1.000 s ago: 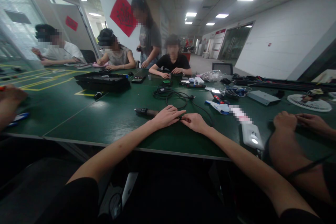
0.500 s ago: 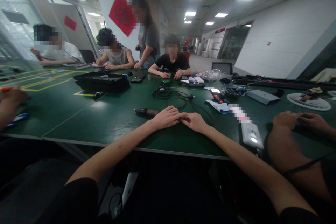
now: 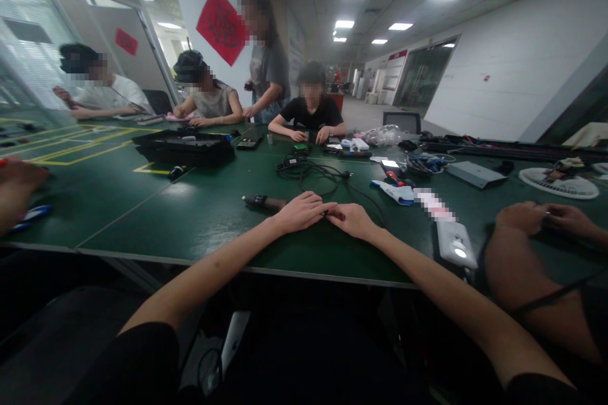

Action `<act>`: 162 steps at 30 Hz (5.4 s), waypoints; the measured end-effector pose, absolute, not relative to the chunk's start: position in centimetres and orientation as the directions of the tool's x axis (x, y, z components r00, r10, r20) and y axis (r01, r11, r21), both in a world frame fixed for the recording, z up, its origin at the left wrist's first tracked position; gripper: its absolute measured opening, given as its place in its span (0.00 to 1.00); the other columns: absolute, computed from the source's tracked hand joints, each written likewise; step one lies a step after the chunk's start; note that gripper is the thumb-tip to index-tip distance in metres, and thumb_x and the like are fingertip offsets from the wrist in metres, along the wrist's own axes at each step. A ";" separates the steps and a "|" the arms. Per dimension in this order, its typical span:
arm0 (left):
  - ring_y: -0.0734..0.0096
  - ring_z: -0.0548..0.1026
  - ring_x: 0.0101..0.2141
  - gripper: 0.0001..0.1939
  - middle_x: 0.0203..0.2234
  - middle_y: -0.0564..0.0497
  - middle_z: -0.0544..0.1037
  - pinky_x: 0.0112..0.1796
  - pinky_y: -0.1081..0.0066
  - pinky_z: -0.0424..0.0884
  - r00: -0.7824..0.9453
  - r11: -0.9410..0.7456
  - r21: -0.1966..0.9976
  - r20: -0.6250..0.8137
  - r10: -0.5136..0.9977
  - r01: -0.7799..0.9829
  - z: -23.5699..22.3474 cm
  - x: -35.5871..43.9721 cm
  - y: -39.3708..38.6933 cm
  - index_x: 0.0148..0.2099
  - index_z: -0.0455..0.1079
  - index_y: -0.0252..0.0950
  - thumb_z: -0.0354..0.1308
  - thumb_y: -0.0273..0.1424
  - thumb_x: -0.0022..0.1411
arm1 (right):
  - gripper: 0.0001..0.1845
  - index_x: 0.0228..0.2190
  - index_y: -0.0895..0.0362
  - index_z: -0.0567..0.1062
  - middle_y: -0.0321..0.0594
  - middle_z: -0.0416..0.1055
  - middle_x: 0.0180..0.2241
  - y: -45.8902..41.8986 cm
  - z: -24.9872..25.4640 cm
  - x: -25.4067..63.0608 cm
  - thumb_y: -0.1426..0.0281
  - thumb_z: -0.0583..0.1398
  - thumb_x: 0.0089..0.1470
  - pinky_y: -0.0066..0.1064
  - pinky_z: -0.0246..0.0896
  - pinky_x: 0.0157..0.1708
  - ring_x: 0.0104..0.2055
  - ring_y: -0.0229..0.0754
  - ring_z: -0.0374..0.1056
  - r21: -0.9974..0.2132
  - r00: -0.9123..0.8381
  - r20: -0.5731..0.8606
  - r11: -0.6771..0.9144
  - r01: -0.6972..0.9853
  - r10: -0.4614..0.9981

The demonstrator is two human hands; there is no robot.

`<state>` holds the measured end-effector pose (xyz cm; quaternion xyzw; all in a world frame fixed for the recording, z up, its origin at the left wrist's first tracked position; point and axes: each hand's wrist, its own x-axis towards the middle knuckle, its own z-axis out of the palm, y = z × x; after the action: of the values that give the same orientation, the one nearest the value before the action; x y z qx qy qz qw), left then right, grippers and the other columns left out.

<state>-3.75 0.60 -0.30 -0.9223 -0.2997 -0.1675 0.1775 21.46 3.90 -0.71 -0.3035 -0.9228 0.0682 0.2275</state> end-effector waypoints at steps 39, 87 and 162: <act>0.59 0.72 0.54 0.31 0.52 0.43 0.76 0.58 0.59 0.64 0.770 -0.752 -0.243 0.396 0.500 0.613 -0.3 -3.6 0.6 0.76 0.49 0.38 0.50 0.31 0.76 | 0.09 0.42 0.55 0.82 0.38 0.77 0.30 3.9 -0.6 21.3 0.64 0.64 0.65 0.29 0.53 0.32 0.30 0.38 0.68 -0.255 -0.704 0.369 0.795 0.551 0.607; 0.58 0.72 0.54 0.29 0.52 0.43 0.76 0.57 0.60 0.67 0.767 -0.760 -0.232 0.424 0.483 0.607 -0.4 -3.7 0.6 0.75 0.51 0.38 0.50 0.35 0.77 | 0.08 0.40 0.55 0.81 0.37 0.77 0.30 3.7 -0.6 21.5 0.65 0.64 0.65 0.28 0.53 0.32 0.29 0.38 0.68 -0.280 -0.704 0.377 0.798 0.533 0.602; 0.58 0.72 0.54 0.31 0.51 0.43 0.76 0.57 0.58 0.65 0.742 -0.741 -0.215 0.431 0.513 0.637 -0.4 -3.7 0.7 0.76 0.50 0.38 0.50 0.34 0.76 | 0.08 0.41 0.55 0.81 0.37 0.78 0.30 3.9 -0.8 21.4 0.64 0.64 0.65 0.28 0.55 0.33 0.30 0.38 0.69 -0.256 -0.714 0.391 0.813 0.522 0.581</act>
<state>-3.69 0.65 -0.41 -0.9164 -0.3136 -0.1748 0.1769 21.44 3.94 -0.77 -0.2988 -0.9235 0.0632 0.2322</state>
